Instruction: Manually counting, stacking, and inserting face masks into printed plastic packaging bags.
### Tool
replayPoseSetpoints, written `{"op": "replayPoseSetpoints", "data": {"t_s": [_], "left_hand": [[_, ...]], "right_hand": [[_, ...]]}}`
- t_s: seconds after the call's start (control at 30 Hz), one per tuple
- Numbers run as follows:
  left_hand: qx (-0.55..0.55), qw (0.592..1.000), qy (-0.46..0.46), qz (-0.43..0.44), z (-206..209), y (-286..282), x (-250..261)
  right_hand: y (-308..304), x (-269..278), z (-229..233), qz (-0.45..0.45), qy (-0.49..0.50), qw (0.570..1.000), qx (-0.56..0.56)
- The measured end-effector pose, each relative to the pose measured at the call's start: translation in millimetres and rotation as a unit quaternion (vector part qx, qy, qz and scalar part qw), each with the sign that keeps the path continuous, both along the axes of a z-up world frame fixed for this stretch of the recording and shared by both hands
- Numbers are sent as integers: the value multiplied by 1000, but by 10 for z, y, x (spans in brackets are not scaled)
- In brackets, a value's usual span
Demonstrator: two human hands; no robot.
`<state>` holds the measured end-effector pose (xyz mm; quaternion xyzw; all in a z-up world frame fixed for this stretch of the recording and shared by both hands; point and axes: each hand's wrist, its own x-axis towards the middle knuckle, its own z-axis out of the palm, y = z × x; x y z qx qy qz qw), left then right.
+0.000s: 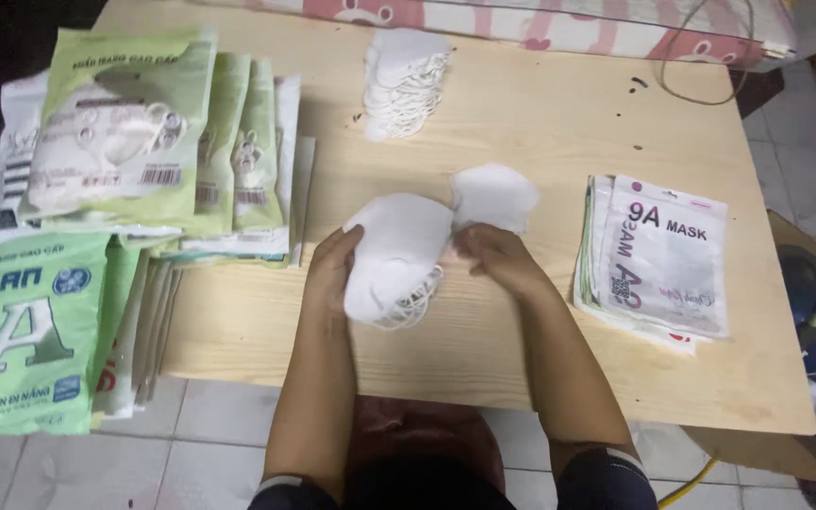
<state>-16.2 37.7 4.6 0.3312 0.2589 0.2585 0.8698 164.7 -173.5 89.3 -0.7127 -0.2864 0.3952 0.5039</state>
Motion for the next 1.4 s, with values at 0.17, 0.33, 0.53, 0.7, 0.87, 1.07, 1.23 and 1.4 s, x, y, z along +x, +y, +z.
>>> {"op": "replayPoseSetpoints", "data": {"t_s": [0.17,0.33,0.53,0.7,0.87,1.07,1.23,1.4], "left_hand": [[14,1000,24,14,-88,2,8],[75,996,50,25,210,-133,23],[110,993,32,-24,399,-304,26],[122,990,-11,-64,335,-285,4],[164,986,-8,42,-8,-198,126],[479,841,249,-20,658,-576,15],[354,902,241,-55,709,-582,43],[281,943,176,34,394,-512,140]], "right_hand": [[-111,144,-123,-67,-216,974,21],[-32,-143,-36,9,-397,909,128],[93,-372,-249,39,-575,799,172],[94,-276,-491,-9,-437,856,277],[90,-158,-635,-60,-188,968,152],[174,-229,-369,-43,-258,961,87],[184,-295,-551,-81,-166,974,130],[191,-369,-385,-110,-115,979,131]]}}
